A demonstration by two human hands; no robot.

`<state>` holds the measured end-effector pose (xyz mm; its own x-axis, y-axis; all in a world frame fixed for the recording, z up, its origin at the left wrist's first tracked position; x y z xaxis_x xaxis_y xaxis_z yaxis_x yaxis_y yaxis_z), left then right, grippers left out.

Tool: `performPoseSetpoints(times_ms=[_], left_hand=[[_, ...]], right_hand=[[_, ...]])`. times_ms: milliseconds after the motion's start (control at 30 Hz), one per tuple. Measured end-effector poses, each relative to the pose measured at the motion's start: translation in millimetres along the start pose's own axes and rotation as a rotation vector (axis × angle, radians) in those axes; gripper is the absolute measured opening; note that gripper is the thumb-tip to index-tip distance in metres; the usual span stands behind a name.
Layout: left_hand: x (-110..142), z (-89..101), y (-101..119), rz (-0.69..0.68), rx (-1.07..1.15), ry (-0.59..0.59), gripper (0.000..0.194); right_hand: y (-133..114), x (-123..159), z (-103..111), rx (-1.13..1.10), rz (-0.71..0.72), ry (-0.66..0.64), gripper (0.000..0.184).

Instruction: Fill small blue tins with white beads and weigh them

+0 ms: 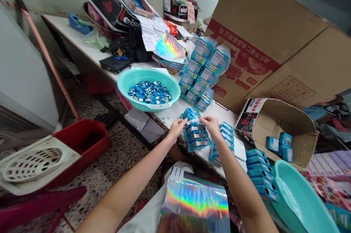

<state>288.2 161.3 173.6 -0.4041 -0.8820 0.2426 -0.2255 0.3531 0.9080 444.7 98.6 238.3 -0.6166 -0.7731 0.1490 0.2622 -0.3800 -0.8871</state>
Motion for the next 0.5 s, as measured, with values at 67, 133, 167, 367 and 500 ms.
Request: performPoseSetpoints(times_ms=[67,133,167,367,500], left_hand=[[0.8,-3.4,-2.3,0.011,0.021,-0.033,0.045],[-0.1,-5.8,-4.6,0.001,0.066,-0.024,0.047],[-1.0,-6.4,-5.8,-0.004,0.086,-0.012,0.047],[-7.1,-6.3,-9.8,-0.027,0.103,0.002,0.043],[-7.2,-6.3,-8.2,-0.014,0.111,0.008,0.041]], right_hand=[[2.2,-1.5,0.7,0.017,-0.004,0.005,0.029],[4.4,-2.9,1.6,0.035,-0.007,0.009,0.028],[5.3,-3.4,2.1,0.041,-0.007,0.012,0.027],[10.5,-6.4,3.3,0.049,-0.011,-0.003,0.024],[15.2,-11.0,3.5,0.166,-0.016,0.04,0.025]])
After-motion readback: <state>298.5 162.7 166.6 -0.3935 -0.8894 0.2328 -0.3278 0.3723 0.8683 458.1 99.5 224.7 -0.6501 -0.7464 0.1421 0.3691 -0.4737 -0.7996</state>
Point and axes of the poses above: each hand's wrist, its own x-axis away from the middle knuckle, its own z-axis out of the back of the hand, y = z × x, the point moved 2 cm from there along -x, towards the middle knuckle, and after that the axes turned 7 degrees about -z, right-handed, at the moved point
